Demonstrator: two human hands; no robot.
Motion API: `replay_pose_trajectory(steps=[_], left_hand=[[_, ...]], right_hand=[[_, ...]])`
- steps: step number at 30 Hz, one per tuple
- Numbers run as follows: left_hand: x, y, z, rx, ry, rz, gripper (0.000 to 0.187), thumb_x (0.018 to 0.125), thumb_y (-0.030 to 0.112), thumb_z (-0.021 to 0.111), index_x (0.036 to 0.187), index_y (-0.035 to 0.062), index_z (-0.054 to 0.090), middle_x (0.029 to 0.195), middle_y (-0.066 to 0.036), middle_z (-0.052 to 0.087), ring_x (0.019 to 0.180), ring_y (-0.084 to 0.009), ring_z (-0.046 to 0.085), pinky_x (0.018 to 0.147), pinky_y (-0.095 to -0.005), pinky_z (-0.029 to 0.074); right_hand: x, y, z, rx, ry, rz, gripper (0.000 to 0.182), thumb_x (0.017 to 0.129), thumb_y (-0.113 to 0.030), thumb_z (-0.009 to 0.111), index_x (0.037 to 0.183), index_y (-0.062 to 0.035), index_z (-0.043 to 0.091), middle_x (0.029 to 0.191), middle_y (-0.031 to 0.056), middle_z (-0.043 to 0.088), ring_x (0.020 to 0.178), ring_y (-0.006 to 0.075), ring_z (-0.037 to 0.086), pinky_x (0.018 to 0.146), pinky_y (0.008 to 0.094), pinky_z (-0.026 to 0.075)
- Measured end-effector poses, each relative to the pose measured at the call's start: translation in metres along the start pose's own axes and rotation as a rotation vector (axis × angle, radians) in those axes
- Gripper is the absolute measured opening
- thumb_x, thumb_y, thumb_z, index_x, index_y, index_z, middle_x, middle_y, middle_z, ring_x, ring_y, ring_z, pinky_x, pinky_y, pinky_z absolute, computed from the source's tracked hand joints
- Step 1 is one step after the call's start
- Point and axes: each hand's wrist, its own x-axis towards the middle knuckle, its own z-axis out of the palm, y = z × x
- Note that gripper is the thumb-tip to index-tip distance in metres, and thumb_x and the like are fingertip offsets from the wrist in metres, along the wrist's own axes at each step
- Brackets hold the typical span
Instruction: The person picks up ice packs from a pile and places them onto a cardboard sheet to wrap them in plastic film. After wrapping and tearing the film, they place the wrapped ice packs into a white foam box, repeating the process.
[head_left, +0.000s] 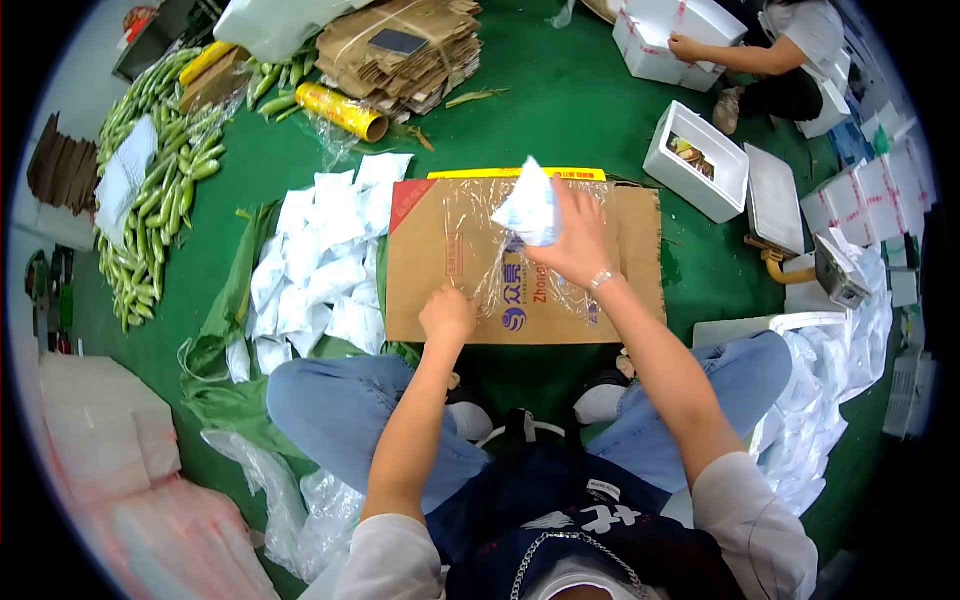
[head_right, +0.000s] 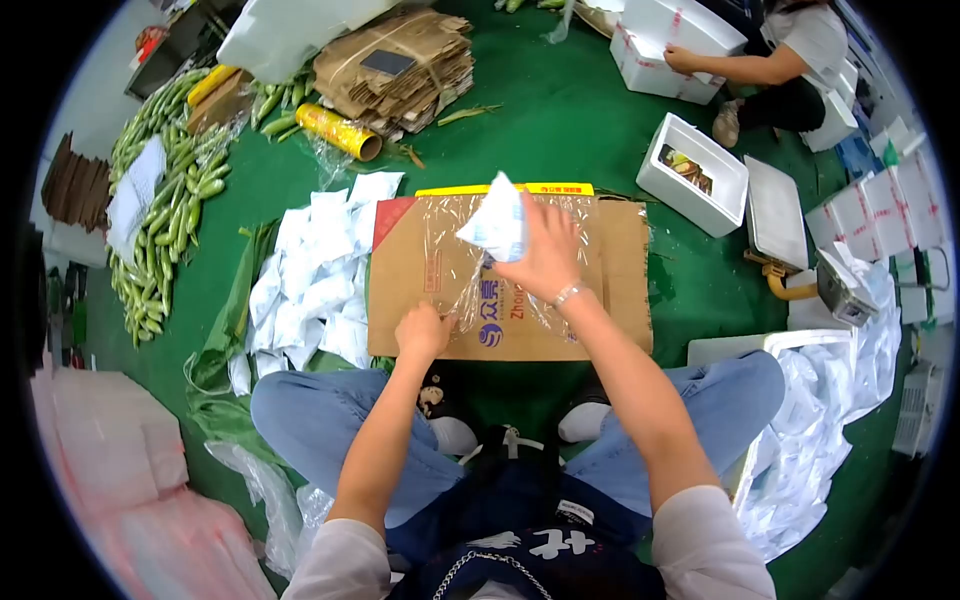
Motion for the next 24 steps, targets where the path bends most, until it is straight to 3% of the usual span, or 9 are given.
replay_pose_trajectory(steps=[4, 7, 9, 10, 14, 17, 21, 23, 24], left_hand=[[-0.004, 0.001, -0.001, 0.023, -0.080, 0.015, 0.042, 0.083, 0.039, 0.065, 0.084, -0.0032, 0.064, 0.089, -0.022, 0.068, 0.084, -0.0385, 0.065, 0.077, -0.0464, 0.052], [-0.013, -0.021, 0.004, -0.128, 0.157, -0.008, 0.033, 0.086, 0.027, 0.062, 0.077, -0.0046, 0.062, 0.082, -0.021, 0.068, 0.077, -0.0327, 0.067, 0.071, -0.0440, 0.053], [-0.017, -0.040, 0.000, -0.619, 0.318, -0.042, 0.022, 0.087, 0.017, 0.056, 0.078, -0.0030, 0.062, 0.077, -0.018, 0.068, 0.072, -0.0313, 0.067, 0.065, -0.0406, 0.054], [-0.017, -0.045, -0.006, -0.617, 0.319, -0.046, 0.022, 0.087, 0.017, 0.056, 0.078, -0.0030, 0.062, 0.077, -0.018, 0.068, 0.072, -0.0313, 0.067, 0.065, -0.0406, 0.054], [-0.008, -0.037, -0.040, -1.658, -0.235, -0.272, 0.012, 0.086, 0.010, 0.052, 0.077, 0.0036, 0.051, 0.063, -0.003, 0.050, 0.049, -0.0121, 0.045, 0.045, -0.0283, 0.041], [0.032, -0.023, -0.053, -1.953, -0.465, -0.038, 0.011, 0.086, 0.007, 0.050, 0.077, 0.0014, 0.051, 0.074, -0.009, 0.060, 0.061, -0.0162, 0.058, 0.052, -0.0302, 0.048], [0.055, 0.027, -0.043, -1.327, -0.328, 0.122, 0.011, 0.088, 0.007, 0.052, 0.086, -0.0035, 0.056, 0.096, -0.017, 0.066, 0.086, -0.0244, 0.066, 0.071, -0.0336, 0.052], [0.064, 0.032, -0.025, -0.895, -0.037, 0.751, 0.025, 0.088, 0.013, 0.058, 0.104, -0.0056, 0.057, 0.111, -0.020, 0.064, 0.107, -0.0335, 0.061, 0.089, -0.0381, 0.049], [0.067, 0.032, -0.025, -0.645, -0.026, 0.871, 0.052, 0.083, 0.025, 0.070, 0.125, -0.0002, 0.050, 0.122, -0.019, 0.058, 0.111, -0.0378, 0.057, 0.097, -0.0408, 0.045]], right_hand=[[0.022, 0.013, 0.046, -0.011, -0.066, -0.062, 0.097, 0.053, -0.036, 0.077, 0.137, -0.0058, 0.040, 0.119, 0.0170, 0.049, 0.111, 0.0332, 0.044, 0.097, 0.0417, 0.034], [0.012, 0.017, 0.066, 0.038, -0.189, -0.076, 0.100, 0.053, -0.033, 0.079, 0.139, -0.0065, 0.036, 0.122, 0.0166, 0.047, 0.114, 0.0334, 0.041, 0.099, 0.0440, 0.032], [0.003, 0.024, 0.072, 0.001, -0.249, -0.098, 0.100, 0.052, -0.033, 0.079, 0.139, -0.0064, 0.037, 0.124, 0.0164, 0.046, 0.115, 0.0329, 0.041, 0.098, 0.0443, 0.032], [-0.002, 0.025, 0.072, -0.021, -0.240, -0.110, 0.100, 0.053, -0.034, 0.079, 0.140, -0.0064, 0.037, 0.126, 0.0165, 0.046, 0.116, 0.0328, 0.041, 0.099, 0.0445, 0.032], [-0.017, 0.022, 0.067, -0.093, -0.275, -0.137, 0.100, 0.055, -0.036, 0.079, 0.140, -0.0071, 0.036, 0.128, 0.0164, 0.046, 0.118, 0.0343, 0.040, 0.100, 0.0450, 0.031], [-0.033, 0.009, 0.065, -0.101, -0.306, -0.239, 0.099, 0.055, -0.035, 0.079, 0.140, -0.0073, 0.037, 0.128, 0.0166, 0.045, 0.118, 0.0339, 0.040, 0.099, 0.0456, 0.034], [-0.032, 0.007, 0.056, -0.027, -0.439, -0.215, 0.097, 0.053, -0.035, 0.080, 0.137, -0.0061, 0.040, 0.127, 0.0166, 0.045, 0.115, 0.0355, 0.042, 0.097, 0.0450, 0.036], [-0.013, 0.021, 0.058, 0.005, -0.372, -0.274, 0.094, 0.051, -0.036, 0.081, 0.131, -0.0025, 0.046, 0.117, 0.0174, 0.052, 0.109, 0.0344, 0.047, 0.096, 0.0438, 0.037], [0.002, 0.028, 0.062, 0.110, -0.502, -0.290, 0.092, 0.051, -0.036, 0.082, 0.128, -0.0001, 0.048, 0.112, 0.0182, 0.055, 0.106, 0.0340, 0.050, 0.095, 0.0423, 0.039]])
